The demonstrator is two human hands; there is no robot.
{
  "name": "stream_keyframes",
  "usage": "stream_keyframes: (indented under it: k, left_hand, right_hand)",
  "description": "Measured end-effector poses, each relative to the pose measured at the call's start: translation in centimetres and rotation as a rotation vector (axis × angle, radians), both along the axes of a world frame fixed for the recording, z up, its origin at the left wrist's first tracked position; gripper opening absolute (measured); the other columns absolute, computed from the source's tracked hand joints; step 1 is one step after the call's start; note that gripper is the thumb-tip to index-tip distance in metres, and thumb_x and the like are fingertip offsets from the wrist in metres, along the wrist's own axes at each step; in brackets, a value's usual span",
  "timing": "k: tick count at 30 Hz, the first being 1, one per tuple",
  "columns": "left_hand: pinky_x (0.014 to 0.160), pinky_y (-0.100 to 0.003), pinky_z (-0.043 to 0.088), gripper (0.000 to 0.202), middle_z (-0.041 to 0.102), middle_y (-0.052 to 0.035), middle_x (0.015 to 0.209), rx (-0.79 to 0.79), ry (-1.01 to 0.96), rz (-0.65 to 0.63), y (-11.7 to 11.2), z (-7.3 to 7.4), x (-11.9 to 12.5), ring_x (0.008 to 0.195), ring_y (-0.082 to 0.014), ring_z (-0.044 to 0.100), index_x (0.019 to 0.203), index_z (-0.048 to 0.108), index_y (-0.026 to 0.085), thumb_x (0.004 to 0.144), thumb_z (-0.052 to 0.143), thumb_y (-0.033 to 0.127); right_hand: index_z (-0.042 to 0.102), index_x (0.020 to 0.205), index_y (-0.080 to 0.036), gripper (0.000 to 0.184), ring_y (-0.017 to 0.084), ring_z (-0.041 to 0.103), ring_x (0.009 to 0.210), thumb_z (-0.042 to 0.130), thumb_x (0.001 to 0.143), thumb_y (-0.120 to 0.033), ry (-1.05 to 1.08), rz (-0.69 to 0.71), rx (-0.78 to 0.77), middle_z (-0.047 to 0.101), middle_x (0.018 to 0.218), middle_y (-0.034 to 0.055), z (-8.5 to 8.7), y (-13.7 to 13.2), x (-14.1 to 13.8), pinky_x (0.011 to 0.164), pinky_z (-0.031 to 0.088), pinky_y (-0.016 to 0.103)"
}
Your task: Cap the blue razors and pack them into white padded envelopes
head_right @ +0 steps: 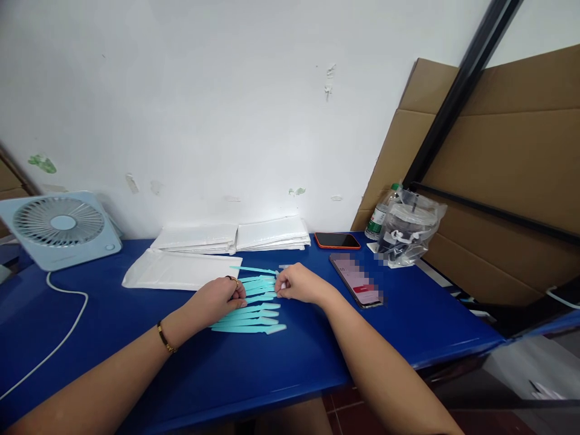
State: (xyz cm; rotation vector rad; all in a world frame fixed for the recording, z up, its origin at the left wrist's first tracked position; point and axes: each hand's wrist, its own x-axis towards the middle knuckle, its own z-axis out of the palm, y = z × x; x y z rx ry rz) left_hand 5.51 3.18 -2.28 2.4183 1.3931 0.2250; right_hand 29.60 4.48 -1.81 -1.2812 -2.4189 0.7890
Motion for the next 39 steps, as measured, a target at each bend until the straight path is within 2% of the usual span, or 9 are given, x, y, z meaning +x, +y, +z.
stream_keyframes:
  k: [5, 9, 12, 16, 19, 22, 26, 33, 39]
  left_hand:
    - [0.058, -0.026, 0.038, 0.016, 0.064, -0.0021, 0.076, -0.019, -0.025, 0.005, -0.2, 0.4, -0.2, 0.069, -0.0167, 0.057, 0.074, 0.063, 0.021, 0.074, 0.055, 0.035]
    - [0.059, -0.026, 0.039, 0.019, 0.064, -0.0013, 0.078, -0.03, -0.067, 0.055, -0.3, 1.0, -0.6, 0.071, -0.0169, 0.057, 0.078, 0.062, 0.022, 0.073, 0.056, 0.039]
    - [0.059, -0.027, 0.038, 0.02, 0.063, -0.002, 0.081, 0.008, -0.055, 0.088, -0.3, 1.0, -0.7, 0.073, -0.0179, 0.057, 0.079, 0.062, 0.022, 0.072, 0.057, 0.04]
    - [0.058, -0.026, 0.038, 0.021, 0.063, -0.0023, 0.081, -0.009, -0.033, 0.065, -0.2, 0.5, -0.5, 0.073, -0.018, 0.057, 0.079, 0.062, 0.022, 0.071, 0.057, 0.041]
    - [0.057, -0.026, 0.038, 0.023, 0.063, -0.0021, 0.08, -0.015, -0.04, 0.053, -0.3, 0.4, -0.3, 0.073, -0.018, 0.057, 0.078, 0.062, 0.022, 0.071, 0.057, 0.043]
    - [0.057, -0.027, 0.038, 0.023, 0.063, -0.0015, 0.077, -0.027, -0.043, 0.043, -0.5, 0.6, 0.0, 0.071, -0.0174, 0.057, 0.075, 0.062, 0.022, 0.072, 0.057, 0.044]
    - [0.057, -0.027, 0.037, 0.022, 0.065, -0.0015, 0.074, -0.056, -0.054, 0.024, -0.7, 0.9, 0.1, 0.07, -0.0172, 0.057, 0.073, 0.062, 0.021, 0.074, 0.054, 0.041]
    - [0.055, -0.026, 0.036, 0.02, 0.065, -0.0004, 0.069, -0.035, -0.05, 0.02, -0.8, 0.5, 0.4, 0.067, -0.0171, 0.057, 0.072, 0.062, 0.022, 0.075, 0.055, 0.041]
    - [0.055, -0.026, 0.036, 0.021, 0.065, -0.0005, 0.071, -0.024, -0.048, 0.036, -0.8, 0.0, 1.1, 0.068, -0.0173, 0.058, 0.075, 0.062, 0.022, 0.075, 0.056, 0.042]
  right_hand:
    - [0.07, 0.072, -0.018, 0.009, 0.011, 0.058, 0.058, 0.066, 0.067, -0.025, -0.017, 0.03, 0.024, 0.065, 0.064, -0.0011, 0.4, -0.4, -0.4, 0.05, 0.04, 0.019]
    - [0.071, 0.071, -0.018, 0.014, 0.012, 0.058, 0.052, 0.069, 0.064, -0.029, -0.057, 0.072, -0.151, 0.063, 0.057, -0.0015, 1.0, -0.7, 0.7, 0.048, 0.041, 0.02]
    - [0.071, 0.073, -0.017, 0.016, 0.013, 0.058, 0.05, 0.068, 0.064, -0.031, -0.047, -0.001, -0.212, 0.064, 0.056, -0.0003, 1.7, -0.6, 2.3, 0.048, 0.043, 0.021]
    - [0.07, 0.074, -0.016, 0.015, 0.013, 0.057, 0.052, 0.061, 0.071, -0.028, -0.007, -0.236, 0.043, 0.065, 0.061, 0.002, 2.4, -0.1, 3.5, 0.05, 0.041, 0.021]
    - [0.071, 0.076, -0.017, 0.016, 0.013, 0.058, 0.06, 0.059, 0.074, -0.028, 0.001, -0.288, 0.195, 0.067, 0.068, 0.003, 1.9, 0.3, 2.4, 0.054, 0.04, 0.021]
    - [0.072, 0.08, -0.018, 0.017, 0.013, 0.058, 0.064, 0.063, 0.072, -0.03, -0.039, -0.254, 0.236, 0.068, 0.075, 0.0032, 0.8, 0.7, 0.6, 0.058, 0.04, 0.022]
    - [0.072, 0.073, -0.019, 0.01, 0.015, 0.06, 0.068, 0.064, 0.068, -0.021, -0.159, -0.202, 0.279, 0.069, 0.076, 0.0032, 0.1, 1.0, -0.2, 0.06, 0.039, 0.022]
    - [0.072, 0.063, -0.021, 0.005, 0.014, 0.059, 0.057, 0.07, 0.059, -0.02, -0.229, -0.103, -0.001, 0.068, 0.062, -0.0009, 1.4, -0.1, 2.4, 0.05, 0.036, 0.022]
    - [0.073, 0.066, -0.021, 0.013, 0.011, 0.053, 0.051, 0.073, 0.06, -0.033, -0.136, 0.017, -0.022, 0.064, 0.057, -0.0025, 1.3, -0.8, 0.2, 0.047, 0.034, 0.022]
